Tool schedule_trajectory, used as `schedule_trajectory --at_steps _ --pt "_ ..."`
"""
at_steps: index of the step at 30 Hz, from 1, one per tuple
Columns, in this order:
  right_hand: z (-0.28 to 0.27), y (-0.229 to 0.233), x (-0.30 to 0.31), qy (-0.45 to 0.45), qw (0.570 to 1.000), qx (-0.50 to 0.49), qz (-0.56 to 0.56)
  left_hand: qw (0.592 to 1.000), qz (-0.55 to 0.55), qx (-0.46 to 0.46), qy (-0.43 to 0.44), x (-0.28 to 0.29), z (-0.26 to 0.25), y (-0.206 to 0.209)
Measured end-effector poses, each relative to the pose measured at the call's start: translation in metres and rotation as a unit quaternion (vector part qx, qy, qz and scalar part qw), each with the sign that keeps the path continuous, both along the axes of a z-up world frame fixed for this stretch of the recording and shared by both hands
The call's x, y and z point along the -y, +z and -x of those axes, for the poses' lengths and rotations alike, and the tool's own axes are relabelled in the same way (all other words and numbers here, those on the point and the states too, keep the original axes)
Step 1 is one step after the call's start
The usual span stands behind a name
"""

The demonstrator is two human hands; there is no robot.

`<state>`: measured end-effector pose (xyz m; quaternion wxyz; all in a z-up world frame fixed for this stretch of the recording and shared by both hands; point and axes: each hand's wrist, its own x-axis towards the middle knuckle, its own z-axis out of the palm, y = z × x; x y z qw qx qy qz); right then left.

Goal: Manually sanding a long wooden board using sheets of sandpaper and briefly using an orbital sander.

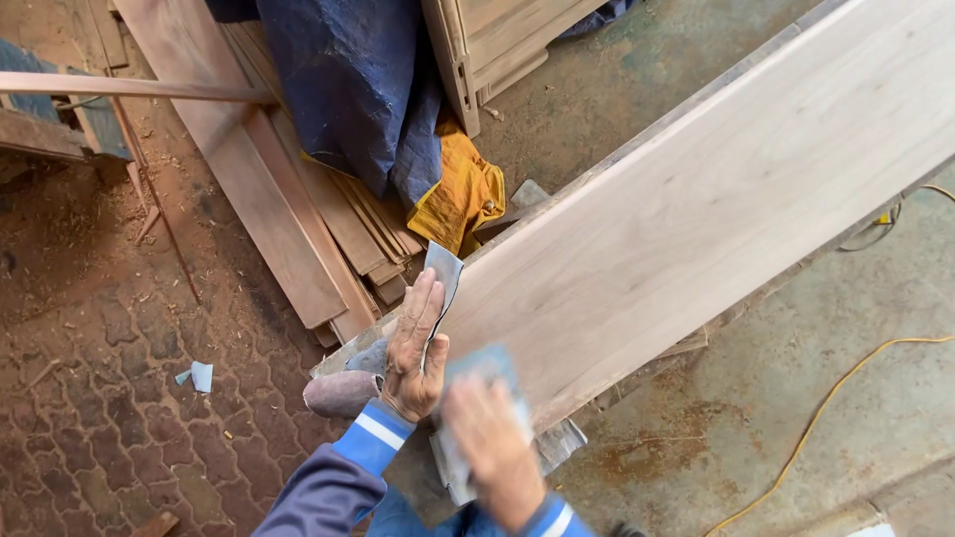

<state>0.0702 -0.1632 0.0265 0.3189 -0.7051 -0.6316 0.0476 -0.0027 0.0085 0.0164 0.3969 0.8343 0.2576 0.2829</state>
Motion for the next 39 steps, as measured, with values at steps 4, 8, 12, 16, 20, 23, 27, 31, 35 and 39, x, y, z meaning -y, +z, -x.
schedule_trajectory --at_steps 4,8,12,16,20,23,27,31,35,39 --pt "-0.051 -0.014 0.038 0.007 0.997 0.075 0.026 0.999 0.024 -0.003 -0.03 -0.004 0.002 0.001" --pt "-0.172 -0.007 0.041 -0.207 0.973 -0.01 0.101 0.999 0.034 0.003 -0.041 -0.007 0.001 0.005" --pt "-0.102 -0.009 0.05 -0.228 0.972 0.055 -0.006 0.999 0.013 0.012 -0.048 -0.006 0.0 0.002" --pt "0.015 -0.002 0.072 -0.157 0.986 -0.024 0.051 0.998 0.004 0.001 -0.06 -0.006 0.001 -0.002" --pt "-0.06 0.002 0.067 -0.187 0.98 -0.039 0.054 0.998 -0.019 -0.007 -0.057 -0.006 -0.001 -0.006" --pt "-0.093 -0.026 0.075 -0.286 0.948 -0.065 0.119 0.998 -0.021 -0.017 -0.057 -0.003 0.001 -0.004" --pt "0.007 0.003 0.052 -0.189 0.982 0.017 0.021 0.997 -0.03 -0.016 -0.062 -0.006 -0.002 -0.008" --pt "-0.01 -0.006 0.069 -0.124 0.992 0.002 0.037 0.998 -0.036 -0.019 -0.052 -0.005 -0.002 -0.005" --pt "-0.108 -0.012 0.054 -0.228 0.97 0.0 0.08 0.998 -0.013 -0.005 -0.06 -0.008 -0.002 -0.003" --pt "-0.064 -0.019 0.025 -0.211 0.973 0.084 0.035 0.997 0.024 0.031 -0.061 -0.01 -0.001 -0.001"
